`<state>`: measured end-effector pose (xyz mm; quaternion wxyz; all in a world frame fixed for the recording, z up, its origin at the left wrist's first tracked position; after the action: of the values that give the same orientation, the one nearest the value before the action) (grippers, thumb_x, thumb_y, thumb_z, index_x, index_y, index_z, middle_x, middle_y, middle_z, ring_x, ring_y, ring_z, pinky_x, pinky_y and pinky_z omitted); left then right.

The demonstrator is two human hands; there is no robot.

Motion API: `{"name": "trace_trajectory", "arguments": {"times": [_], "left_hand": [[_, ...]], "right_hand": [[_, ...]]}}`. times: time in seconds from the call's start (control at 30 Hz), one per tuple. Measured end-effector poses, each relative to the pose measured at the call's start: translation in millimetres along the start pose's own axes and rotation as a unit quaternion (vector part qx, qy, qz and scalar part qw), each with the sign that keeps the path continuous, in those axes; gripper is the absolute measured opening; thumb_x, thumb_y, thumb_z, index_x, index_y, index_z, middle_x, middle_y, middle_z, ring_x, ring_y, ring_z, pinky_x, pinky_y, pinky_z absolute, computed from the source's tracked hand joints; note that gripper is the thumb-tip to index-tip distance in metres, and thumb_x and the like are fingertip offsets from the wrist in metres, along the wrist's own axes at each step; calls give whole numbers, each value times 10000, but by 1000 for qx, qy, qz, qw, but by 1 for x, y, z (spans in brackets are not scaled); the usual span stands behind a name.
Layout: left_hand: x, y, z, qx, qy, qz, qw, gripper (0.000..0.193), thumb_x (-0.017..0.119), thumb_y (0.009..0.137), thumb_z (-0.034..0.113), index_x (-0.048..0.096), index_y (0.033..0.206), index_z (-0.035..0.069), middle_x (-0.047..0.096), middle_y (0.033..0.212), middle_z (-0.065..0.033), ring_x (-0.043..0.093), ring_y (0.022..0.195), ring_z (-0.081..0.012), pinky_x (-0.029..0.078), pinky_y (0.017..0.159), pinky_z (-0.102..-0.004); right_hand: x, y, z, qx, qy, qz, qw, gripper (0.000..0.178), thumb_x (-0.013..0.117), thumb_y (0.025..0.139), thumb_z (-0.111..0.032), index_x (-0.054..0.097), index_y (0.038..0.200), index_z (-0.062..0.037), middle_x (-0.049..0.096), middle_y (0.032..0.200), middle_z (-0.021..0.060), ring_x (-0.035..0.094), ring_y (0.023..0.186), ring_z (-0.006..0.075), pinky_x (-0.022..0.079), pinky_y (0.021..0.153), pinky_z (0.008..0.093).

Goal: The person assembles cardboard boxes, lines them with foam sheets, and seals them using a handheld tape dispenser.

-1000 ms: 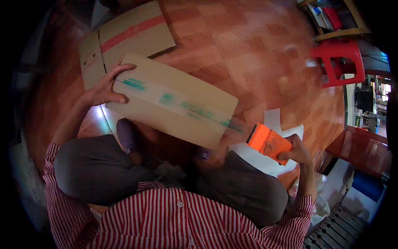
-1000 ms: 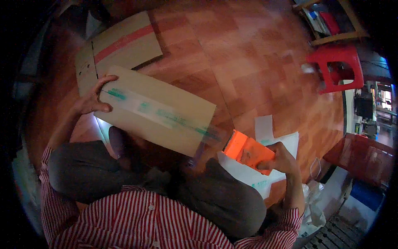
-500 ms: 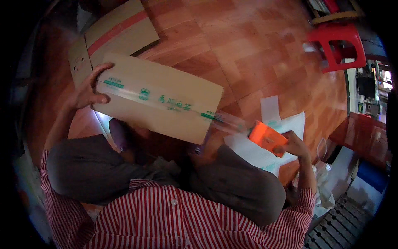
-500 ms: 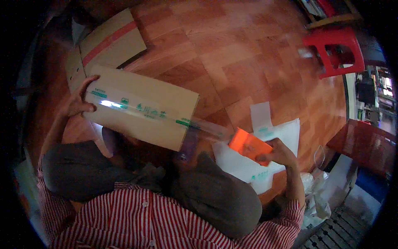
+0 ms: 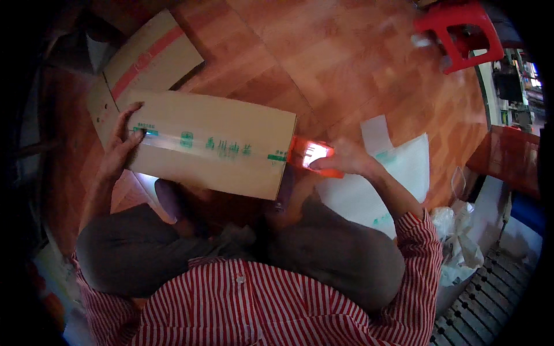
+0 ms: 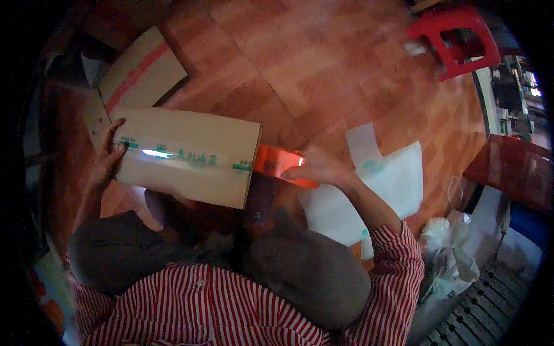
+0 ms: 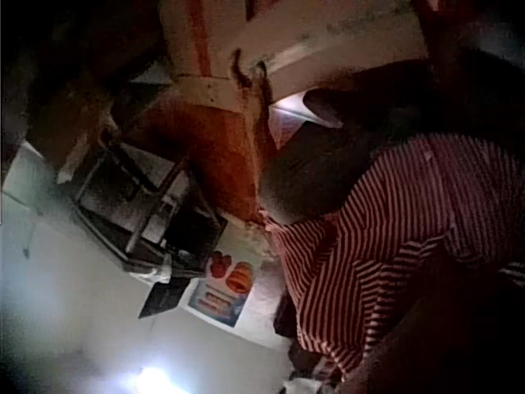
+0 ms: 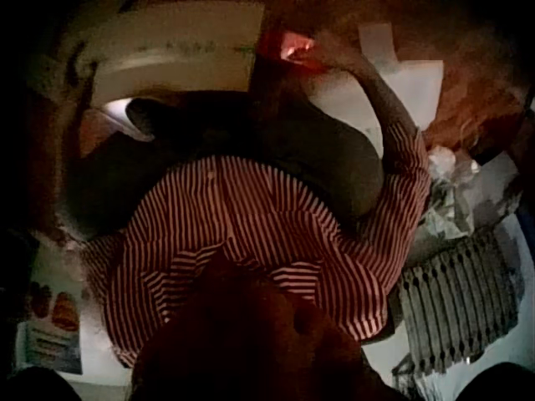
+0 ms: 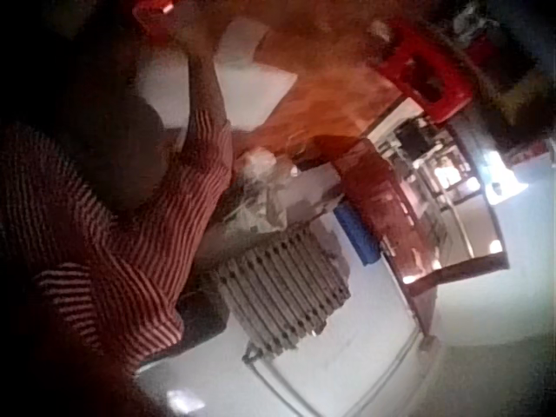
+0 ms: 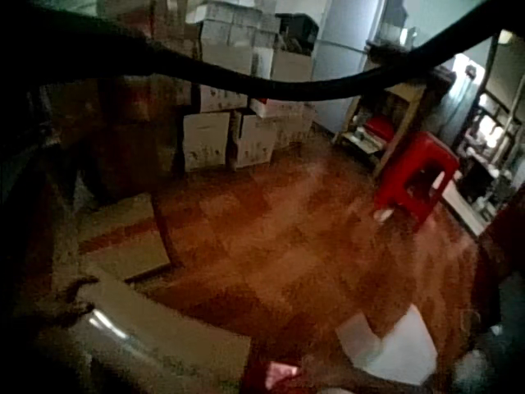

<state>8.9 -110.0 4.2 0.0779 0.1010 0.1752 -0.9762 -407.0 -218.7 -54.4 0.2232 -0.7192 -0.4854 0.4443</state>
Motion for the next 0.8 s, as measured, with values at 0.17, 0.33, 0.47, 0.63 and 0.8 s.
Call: {"name": "trace_trajectory", "arguments": {"times": [0.17,0.33,0.47,0.63,0.8], "left_hand": [[4,1,4,28,-12,-3,1000,568,608,800,162,378,1312,66,370,1346,-86,341,1250,-204,263,1036,-304],[12,2,1,94,58,-1,994,549,592,820,159,381,1315,50,378,1348,-88,333,1263,-211,247,1047,-309],[5,0,-9,76,-8,24,997,537,570,831,161,378,1319,41,368,1365,-94,302,1286,-210,218,1061,-318],[18,-2,-1,49,6,31,998,532,531,859,179,356,1342,42,344,1391,-97,274,1304,-212,199,1070,-323],[28,-12,8,32,-18,55,998,657,508,853,196,204,1424,82,204,1468,-101,192,1346,-228,147,1088,-330]], "right_hand": [[-9,-13,-41,-38,-211,122,969,289,666,677,-321,664,726,-36,625,667,139,616,618,260,463,549,393],[25,25,-39,-9,-374,169,912,105,565,708,-112,662,694,-76,654,739,119,646,677,266,475,563,414],[-10,31,13,45,-344,309,886,119,589,731,-162,651,755,-64,652,755,116,644,767,262,480,621,387],[-18,36,94,167,-263,426,850,312,610,773,-280,606,963,-33,643,896,157,606,921,303,416,875,378],[-41,24,-26,-149,461,444,754,472,459,908,-403,530,1165,-12,583,1126,118,551,1042,277,375,947,351]]}}
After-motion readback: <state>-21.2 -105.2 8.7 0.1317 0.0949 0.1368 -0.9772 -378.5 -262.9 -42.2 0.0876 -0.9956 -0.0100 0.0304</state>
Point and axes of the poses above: each hand's wrist, its own y-axis towards the middle knuckle, its own x-axis out of the palm, z = x × y, the point moved 9 cm from there along y, towards the middle knuckle
